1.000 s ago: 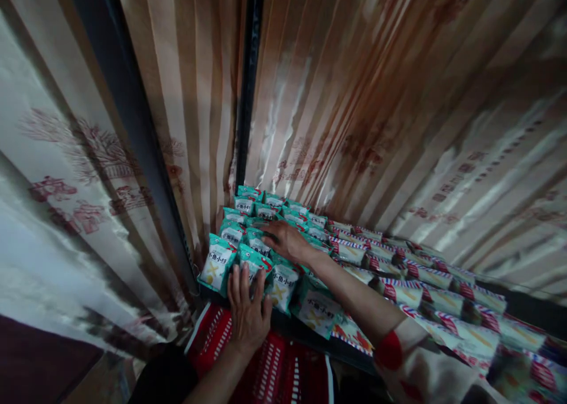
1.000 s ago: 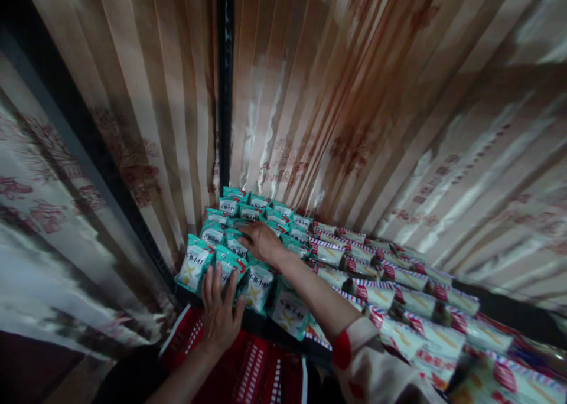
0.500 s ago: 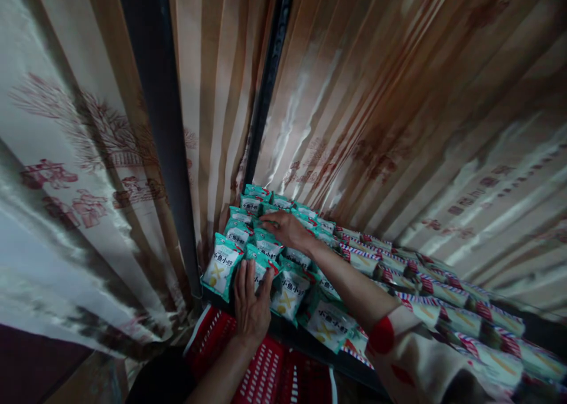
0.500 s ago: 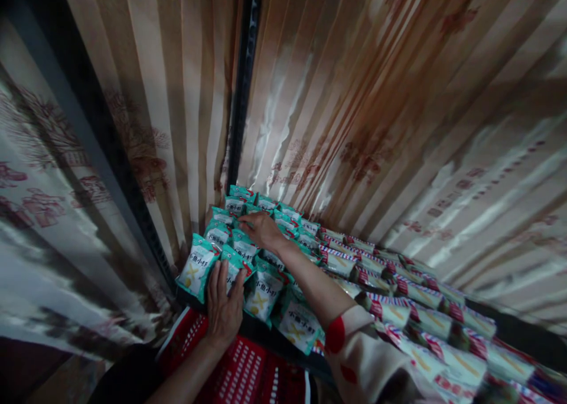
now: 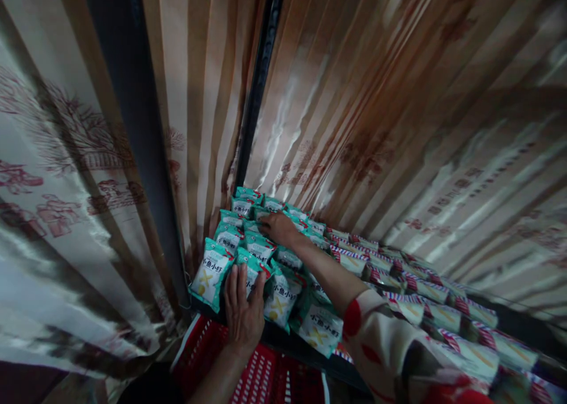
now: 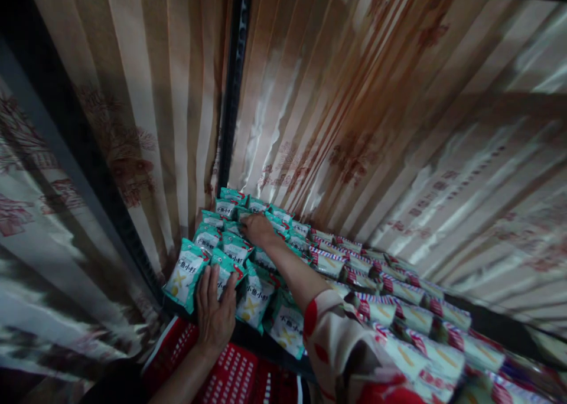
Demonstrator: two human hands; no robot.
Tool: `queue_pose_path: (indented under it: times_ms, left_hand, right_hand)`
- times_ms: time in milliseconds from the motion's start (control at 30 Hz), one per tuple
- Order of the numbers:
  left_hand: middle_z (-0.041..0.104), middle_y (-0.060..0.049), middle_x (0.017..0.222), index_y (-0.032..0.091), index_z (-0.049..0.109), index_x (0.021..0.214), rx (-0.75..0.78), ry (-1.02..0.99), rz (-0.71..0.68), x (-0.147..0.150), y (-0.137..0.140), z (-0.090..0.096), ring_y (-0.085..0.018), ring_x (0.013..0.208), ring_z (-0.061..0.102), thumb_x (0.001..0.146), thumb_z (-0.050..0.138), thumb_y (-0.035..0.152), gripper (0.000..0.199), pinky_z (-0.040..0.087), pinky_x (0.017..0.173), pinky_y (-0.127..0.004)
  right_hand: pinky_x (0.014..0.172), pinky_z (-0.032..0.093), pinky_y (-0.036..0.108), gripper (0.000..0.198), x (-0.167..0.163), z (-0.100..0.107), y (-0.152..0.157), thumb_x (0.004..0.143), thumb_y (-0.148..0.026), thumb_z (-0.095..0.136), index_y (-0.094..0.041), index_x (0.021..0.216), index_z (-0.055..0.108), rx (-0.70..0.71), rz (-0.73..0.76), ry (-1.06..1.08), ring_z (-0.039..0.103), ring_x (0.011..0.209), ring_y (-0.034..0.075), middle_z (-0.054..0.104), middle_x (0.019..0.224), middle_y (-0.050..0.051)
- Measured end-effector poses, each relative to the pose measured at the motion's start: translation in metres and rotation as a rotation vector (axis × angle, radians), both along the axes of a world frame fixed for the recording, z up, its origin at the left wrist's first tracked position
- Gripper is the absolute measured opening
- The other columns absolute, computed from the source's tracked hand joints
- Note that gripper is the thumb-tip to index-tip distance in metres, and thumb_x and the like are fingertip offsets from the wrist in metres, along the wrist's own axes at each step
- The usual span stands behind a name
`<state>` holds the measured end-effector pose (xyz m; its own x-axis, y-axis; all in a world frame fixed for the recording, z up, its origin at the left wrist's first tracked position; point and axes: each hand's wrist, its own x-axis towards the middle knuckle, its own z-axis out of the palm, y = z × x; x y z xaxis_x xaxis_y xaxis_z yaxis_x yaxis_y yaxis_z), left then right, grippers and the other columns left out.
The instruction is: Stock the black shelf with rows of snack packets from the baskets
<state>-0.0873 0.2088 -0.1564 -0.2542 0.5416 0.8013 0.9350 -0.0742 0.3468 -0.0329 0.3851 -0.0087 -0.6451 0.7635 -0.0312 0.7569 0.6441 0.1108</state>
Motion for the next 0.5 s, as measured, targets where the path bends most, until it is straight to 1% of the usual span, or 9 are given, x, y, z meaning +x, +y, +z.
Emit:
queue_pose_path:
  times_ms: [133, 233, 333, 400, 500]
  left_hand:
    - [0.036, -0.015, 0.143, 0.023, 0.058, 0.119, 0.007, 0.019, 0.028, -0.001, 0.003, 0.002, -0.033, 0.134, 0.03, 0.08, 0.058, 0.008, 0.041, 0.036, 0.101, -0.05]
    - [0.034, -0.014, 0.144, 0.025, 0.056, 0.121, 0.012, 0.037, 0.038, -0.002, 0.004, 0.002, -0.033, 0.134, 0.029, 0.08, 0.059, 0.009, 0.044, 0.035, 0.102, -0.05]
    - [0.029, -0.013, 0.148, 0.028, 0.047, 0.131, 0.03, 0.02, 0.028, -0.002, 0.004, 0.002, -0.032, 0.135, 0.027, 0.081, 0.059, 0.01, 0.055, 0.034, 0.103, -0.05]
    - [0.025, -0.011, 0.15, 0.03, 0.038, 0.137, 0.052, -0.009, -0.011, -0.002, 0.003, 0.004, -0.031, 0.136, 0.024, 0.082, 0.059, 0.013, 0.061, 0.032, 0.104, -0.051]
    - [0.02, -0.008, 0.152, 0.033, 0.032, 0.14, 0.071, -0.048, -0.088, -0.002, 0.0, 0.004, -0.031, 0.137, 0.023, 0.083, 0.057, 0.018, 0.063, 0.028, 0.106, -0.052]
  right_hand:
    - [0.081, 0.042, 0.027, 0.028, -0.006, -0.001, -0.002, 0.09, -0.026, 0.043, -0.018, 0.094, 0.07, 0.039, -0.065, 0.004, 0.063, 0.095, 0.021, 0.071, 0.096, 0.011]
    - [0.079, 0.043, 0.027, 0.029, -0.004, 0.0, -0.003, 0.09, -0.025, 0.042, -0.019, 0.093, 0.07, 0.043, -0.091, -0.002, 0.063, 0.095, 0.021, 0.071, 0.096, 0.01]
    - [0.077, 0.044, 0.024, 0.029, 0.001, 0.004, 0.002, 0.091, -0.031, 0.042, -0.023, 0.1, 0.068, 0.031, -0.078, 0.023, 0.063, 0.094, 0.019, 0.071, 0.1, 0.006]
    - [0.079, 0.044, 0.024, 0.03, 0.006, 0.006, 0.01, 0.092, -0.032, 0.041, -0.025, 0.105, 0.066, 0.053, -0.081, 0.044, 0.063, 0.095, 0.018, 0.07, 0.103, 0.004]
    - [0.082, 0.044, 0.028, 0.03, 0.009, 0.008, 0.026, 0.092, -0.026, 0.04, -0.023, 0.107, 0.065, 0.111, -0.122, 0.029, 0.06, 0.1, 0.021, 0.069, 0.106, 0.007]
